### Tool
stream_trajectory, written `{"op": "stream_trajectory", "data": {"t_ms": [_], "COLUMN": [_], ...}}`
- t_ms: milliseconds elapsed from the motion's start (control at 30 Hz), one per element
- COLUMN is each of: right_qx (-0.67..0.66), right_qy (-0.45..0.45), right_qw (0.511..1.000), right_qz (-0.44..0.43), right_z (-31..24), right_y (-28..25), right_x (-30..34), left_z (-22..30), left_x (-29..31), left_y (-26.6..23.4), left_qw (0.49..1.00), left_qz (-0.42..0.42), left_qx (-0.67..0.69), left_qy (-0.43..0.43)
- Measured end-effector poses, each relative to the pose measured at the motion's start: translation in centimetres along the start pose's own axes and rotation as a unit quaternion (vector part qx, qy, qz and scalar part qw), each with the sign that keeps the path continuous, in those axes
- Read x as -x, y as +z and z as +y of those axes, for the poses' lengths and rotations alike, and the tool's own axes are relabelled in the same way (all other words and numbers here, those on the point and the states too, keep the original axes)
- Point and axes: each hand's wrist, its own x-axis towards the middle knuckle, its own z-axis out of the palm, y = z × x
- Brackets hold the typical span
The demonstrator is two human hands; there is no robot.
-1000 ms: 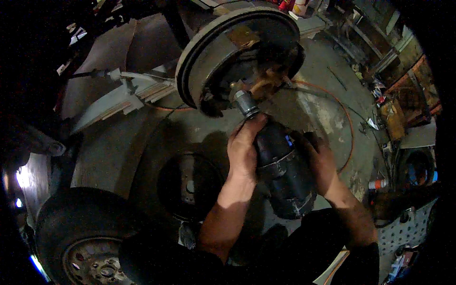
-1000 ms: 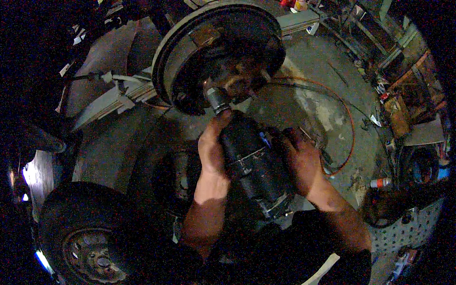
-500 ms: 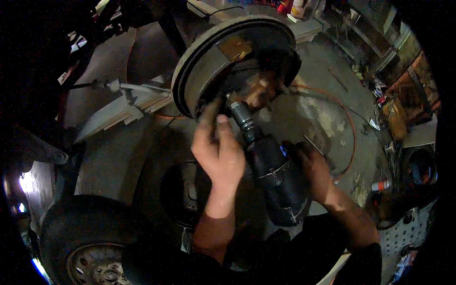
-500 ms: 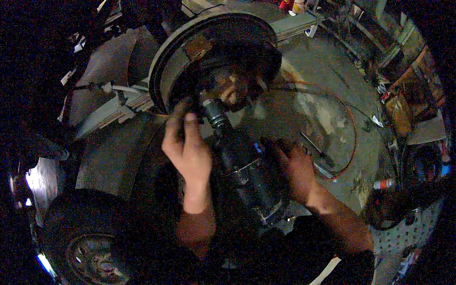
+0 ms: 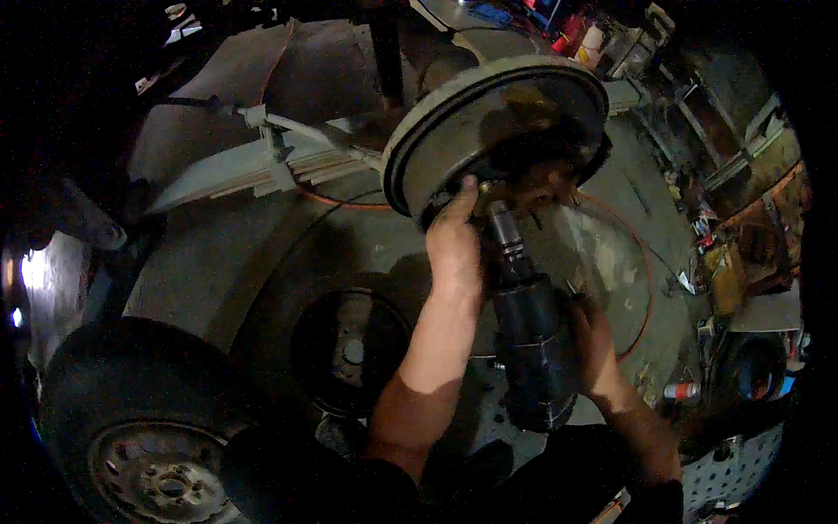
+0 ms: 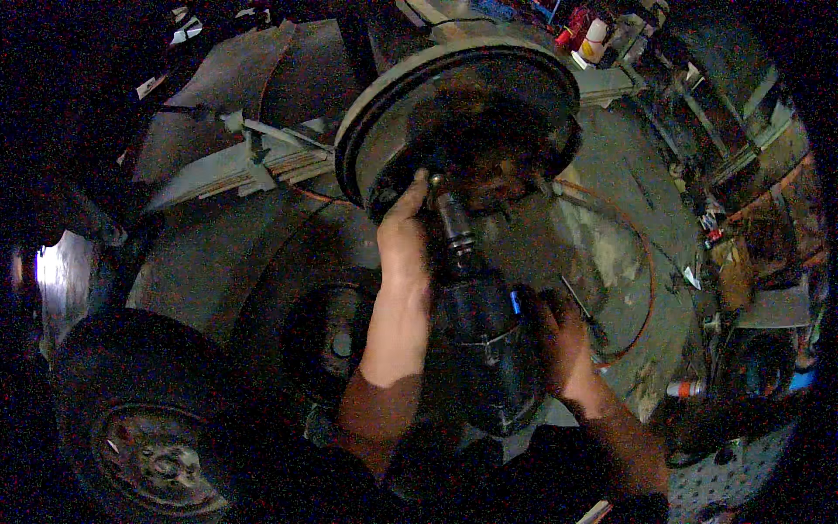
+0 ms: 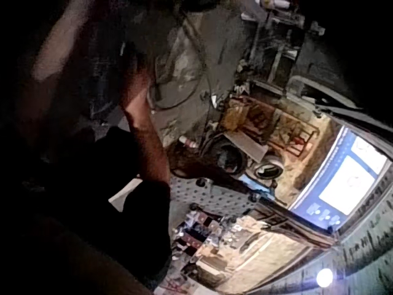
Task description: The person works on a vehicle's rear drum brake assembly. They remove and install brake shoes and hardware, retrieve a small part from a bin, and use a pneumatic impact wrench to tighten a nut on the wheel hub.
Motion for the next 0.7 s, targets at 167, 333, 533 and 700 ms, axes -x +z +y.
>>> {"op": "stream_trajectory", "data": {"t_ms": [167,333,533,700], "right_qx": [-0.011,-0.172,0.041,-0.291], "right_qy": [-0.006,0.091,-0.076,0.138], "right_qw": [1.0,0.98,0.993,0.946], "right_qz": [-0.008,-0.03,-0.085,-0.023], "right_z": [1.0,2.9,4.7,7.7], "right_y": [0.9,2.4,3.2,4.6], "right_x": [0.3,1.3,1.8,3.4], "left_z": [0.5,0.4,-1.1,-2.7], "left_x": [-0.4,0.7,0.8,2.0], "left_y": [0.0,-0.4,-2.1,-2.3], "left_qw": [0.998,0.996,0.995,0.989], "left_qz": [-0.02,-0.038,0.013,0.047], "left_qx": [0.034,0.07,0.092,-0.078], "left_qy": [-0.051,-0.047,0.02,0.119]}}
